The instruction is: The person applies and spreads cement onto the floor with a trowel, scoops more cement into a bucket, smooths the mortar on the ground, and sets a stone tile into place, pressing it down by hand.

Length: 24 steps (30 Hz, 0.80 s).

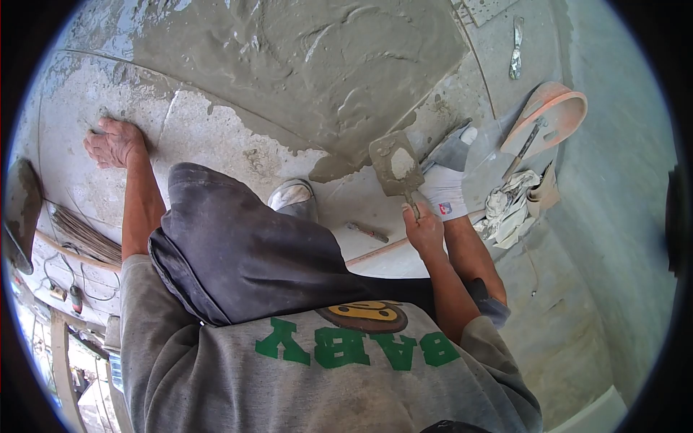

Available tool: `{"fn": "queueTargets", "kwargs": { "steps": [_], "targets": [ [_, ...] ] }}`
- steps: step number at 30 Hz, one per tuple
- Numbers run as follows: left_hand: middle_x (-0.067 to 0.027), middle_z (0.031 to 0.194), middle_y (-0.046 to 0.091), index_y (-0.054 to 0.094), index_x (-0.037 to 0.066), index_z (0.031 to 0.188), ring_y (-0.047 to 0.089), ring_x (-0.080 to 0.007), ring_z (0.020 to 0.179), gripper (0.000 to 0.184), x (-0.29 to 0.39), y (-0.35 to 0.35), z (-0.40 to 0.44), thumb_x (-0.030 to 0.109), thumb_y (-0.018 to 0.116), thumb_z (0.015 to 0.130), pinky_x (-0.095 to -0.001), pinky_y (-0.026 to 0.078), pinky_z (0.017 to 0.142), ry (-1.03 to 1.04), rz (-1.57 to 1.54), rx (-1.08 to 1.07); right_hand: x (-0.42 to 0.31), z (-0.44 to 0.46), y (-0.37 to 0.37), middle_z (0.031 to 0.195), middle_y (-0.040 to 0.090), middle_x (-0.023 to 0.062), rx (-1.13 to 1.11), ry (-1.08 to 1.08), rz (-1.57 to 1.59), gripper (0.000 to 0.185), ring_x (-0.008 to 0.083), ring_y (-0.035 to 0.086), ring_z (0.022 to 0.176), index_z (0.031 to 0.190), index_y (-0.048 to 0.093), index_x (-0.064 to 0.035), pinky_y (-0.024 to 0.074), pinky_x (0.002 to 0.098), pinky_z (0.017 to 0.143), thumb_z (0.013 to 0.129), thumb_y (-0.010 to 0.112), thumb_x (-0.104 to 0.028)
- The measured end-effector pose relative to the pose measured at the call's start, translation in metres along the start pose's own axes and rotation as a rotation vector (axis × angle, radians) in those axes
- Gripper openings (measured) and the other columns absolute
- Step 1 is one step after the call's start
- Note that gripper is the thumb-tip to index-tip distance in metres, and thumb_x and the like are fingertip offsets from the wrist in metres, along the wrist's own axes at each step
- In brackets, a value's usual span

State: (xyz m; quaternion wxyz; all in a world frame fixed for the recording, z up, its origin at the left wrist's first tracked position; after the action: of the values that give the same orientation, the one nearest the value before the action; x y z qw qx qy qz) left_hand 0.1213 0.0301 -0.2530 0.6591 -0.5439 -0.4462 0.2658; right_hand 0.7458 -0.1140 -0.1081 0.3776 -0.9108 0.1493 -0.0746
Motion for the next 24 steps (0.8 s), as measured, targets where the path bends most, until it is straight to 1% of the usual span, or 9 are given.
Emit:
{"fn": "queueTargets", "kwargs": {
  "steps": [1,3,7,9,13,15,18,22,24],
  "targets": [
    [-0.0155,0.15,0.031,0.038,0.002,0.14,0.02,-0.0296,0.142,0.069,-0.002,0.001,0.002,0.051,0.036,0.093,-0.0515,0.01,0.115,0.001,0.004,0.008,-0.008,0.004,0.0,0.067,0.061,0.0204,-0.002,-0.007,0.005,0.03,0.0423,0.061,0.064,0.085,0.057,-0.0057,0.0479,0.0517,0.058,0.089,0.059,-0.035],
    [-0.0158,0.15,0.031,0.038,0.002,0.14,0.02,-0.0297,0.142,0.068,-0.006,0.003,0.001,0.051,0.036,0.093,-0.0512,0.01,0.114,0.007,0.012,0.034,-0.03,0.007,-0.012,0.073,0.061,0.019,0.161,-0.164,0.044,0.028,0.0403,0.061,0.069,0.088,0.057,-0.0053,0.048,0.0496,0.06,0.085,0.065,-0.032],
    [-0.0155,0.15,0.031,0.038,0.002,0.14,0.02,-0.0298,0.142,0.068,-0.003,0.003,0.002,0.051,0.035,0.093,-0.0512,0.01,0.115,0.014,0.011,0.011,-0.033,0.01,-0.014,0.079,0.061,0.018,0.199,-0.209,0.099,0.027,0.0393,0.06,0.073,0.088,0.057,-0.0045,0.0481,0.0482,0.062,0.083,0.068,-0.029],
    [-0.0153,0.151,0.029,0.037,0.002,0.141,0.018,-0.0296,0.143,0.069,-0.002,0.003,0.002,0.051,0.034,0.093,-0.0505,0.009,0.115,-0.004,0.019,-0.024,-0.036,0.01,-0.015,0.081,0.061,0.0184,0.177,-0.208,0.113,0.028,0.0397,0.06,0.075,0.09,0.057,-0.0036,0.048,0.0481,0.064,0.082,0.069,-0.028],
    [-0.0155,0.151,0.028,0.036,0.002,0.142,0.018,-0.0295,0.143,0.069,-0.005,0.005,0.002,0.051,0.035,0.093,-0.0497,0.009,0.115,-0.007,0.017,0.009,-0.059,0.012,-0.012,0.08,0.061,0.0179,0.163,-0.276,0.11,0.027,0.0403,0.06,0.073,0.087,0.056,-0.0038,0.048,0.0478,0.063,0.081,0.069,-0.027],
    [-0.0154,0.151,0.028,0.036,0.002,0.142,0.018,-0.0294,0.143,0.069,-0.006,0.005,0.001,0.051,0.035,0.093,-0.049,0.009,0.115,0.003,0.019,0.019,-0.056,0.012,0.013,0.078,0.061,0.0166,-0.013,-0.227,0.158,0.026,0.0395,0.061,0.07,0.085,0.055,-0.0044,0.0488,0.0482,0.062,0.081,0.069,-0.026],
    [-0.0154,0.151,0.029,0.036,0.003,0.142,0.019,-0.0295,0.143,0.068,-0.006,0.004,0.001,0.051,0.035,0.093,-0.049,0.009,0.115,-0.014,0.023,0.016,-0.058,0.003,0.034,0.075,0.06,0.0152,-0.025,-0.283,0.136,0.024,0.0377,0.063,0.069,0.084,0.054,-0.0053,0.0503,0.0476,0.061,0.08,0.068,-0.025],
    [-0.0154,0.151,0.03,0.037,0.002,0.141,0.02,-0.0297,0.142,0.068,-0.007,0.006,0.002,0.051,0.035,0.093,-0.0495,0.009,0.115,-0.007,0.019,0.026,-0.062,-0.007,0.056,0.077,0.06,0.0153,-0.022,-0.329,0.113,0.024,0.0385,0.062,0.069,0.082,0.054,-0.0048,0.05,0.0457,0.059,0.079,0.069,-0.024],
    [-0.0155,0.15,0.03,0.037,0.002,0.141,0.02,-0.0298,0.142,0.068,-0.005,0.005,0.003,0.051,0.035,0.093,-0.0497,0.009,0.115,-0.005,0.015,0.02,-0.064,-0.008,0.07,0.077,0.059,0.0144,-0.072,-0.359,0.062,0.024,0.0375,0.062,0.07,0.084,0.054,-0.0063,0.0511,0.0456,0.06,0.079,0.068,-0.026]
  ]
}}
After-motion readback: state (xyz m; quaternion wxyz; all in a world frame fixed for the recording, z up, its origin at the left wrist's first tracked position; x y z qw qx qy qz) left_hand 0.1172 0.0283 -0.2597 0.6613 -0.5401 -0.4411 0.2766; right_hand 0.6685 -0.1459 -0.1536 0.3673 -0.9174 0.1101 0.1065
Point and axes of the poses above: each hand's wrist, its own z-axis towards the middle knuckle, its own y-axis out of the palm, x = y × z, the point moved 8 cm from there along z, towards the middle knuckle
